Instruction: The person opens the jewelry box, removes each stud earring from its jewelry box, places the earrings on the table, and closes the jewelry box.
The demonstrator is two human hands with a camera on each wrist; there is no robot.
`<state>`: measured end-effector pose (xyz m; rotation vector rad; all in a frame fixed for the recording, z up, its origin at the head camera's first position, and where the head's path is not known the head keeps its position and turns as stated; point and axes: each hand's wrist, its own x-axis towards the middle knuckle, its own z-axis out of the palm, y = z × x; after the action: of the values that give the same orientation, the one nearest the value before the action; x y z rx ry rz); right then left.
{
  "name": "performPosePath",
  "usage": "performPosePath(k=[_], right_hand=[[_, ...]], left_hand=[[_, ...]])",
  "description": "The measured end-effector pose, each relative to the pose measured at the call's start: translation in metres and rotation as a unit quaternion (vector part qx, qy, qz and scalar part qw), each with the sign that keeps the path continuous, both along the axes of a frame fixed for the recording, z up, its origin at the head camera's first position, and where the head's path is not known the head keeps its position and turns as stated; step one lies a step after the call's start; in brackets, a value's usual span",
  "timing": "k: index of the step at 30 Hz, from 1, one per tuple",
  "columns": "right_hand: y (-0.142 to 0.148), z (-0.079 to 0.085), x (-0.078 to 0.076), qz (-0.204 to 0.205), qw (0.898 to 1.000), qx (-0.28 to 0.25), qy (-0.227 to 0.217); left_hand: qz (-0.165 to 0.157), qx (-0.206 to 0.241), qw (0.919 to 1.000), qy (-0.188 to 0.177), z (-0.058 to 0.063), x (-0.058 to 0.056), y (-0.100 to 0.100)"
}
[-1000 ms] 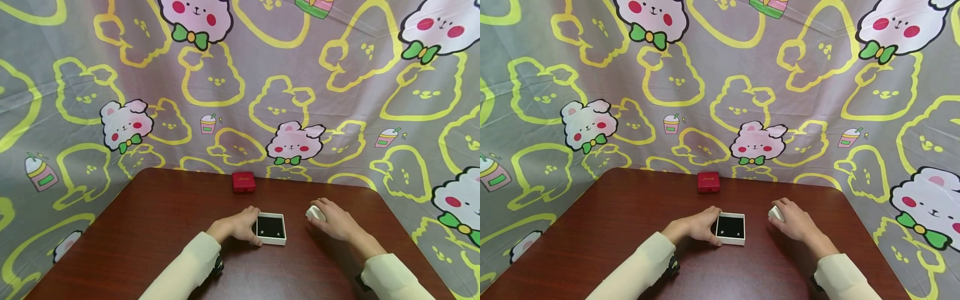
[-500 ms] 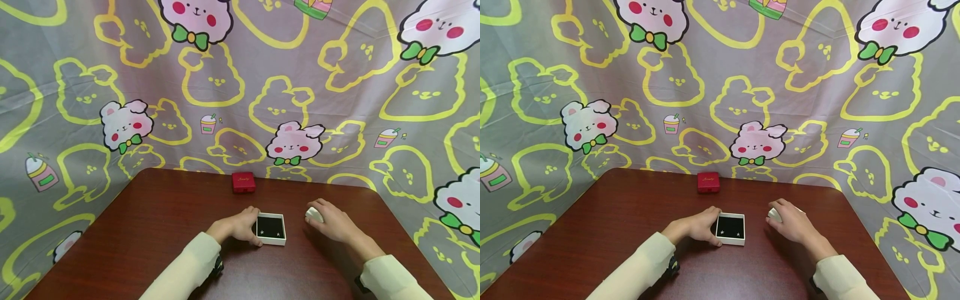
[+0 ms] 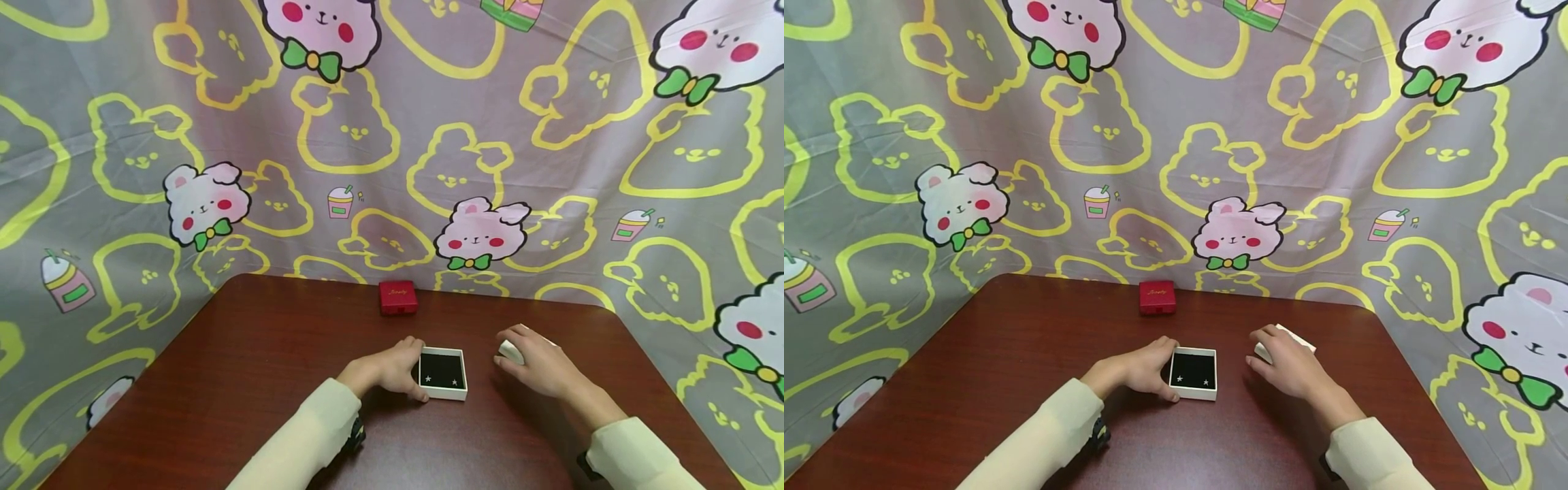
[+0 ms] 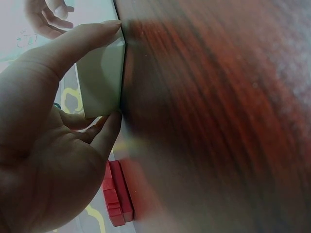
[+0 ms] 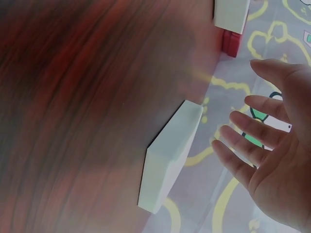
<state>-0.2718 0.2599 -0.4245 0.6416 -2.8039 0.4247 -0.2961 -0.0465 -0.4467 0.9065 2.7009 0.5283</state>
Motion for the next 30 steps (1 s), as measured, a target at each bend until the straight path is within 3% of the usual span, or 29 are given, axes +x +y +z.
performPosePath(k=[14,30], right_hand=[[-0.005,0.006,0.002,0.004,1.0,0.005,0.004],[-0.014,0.004,0.007,0.042,0.999,0.009,0.012]], left_hand=[[-0.002,-0.003,1.0,0.003,0.002,0.0,0.0],[0.0,-0.005,1.0,-0.002,0.003,0.002,0.001]])
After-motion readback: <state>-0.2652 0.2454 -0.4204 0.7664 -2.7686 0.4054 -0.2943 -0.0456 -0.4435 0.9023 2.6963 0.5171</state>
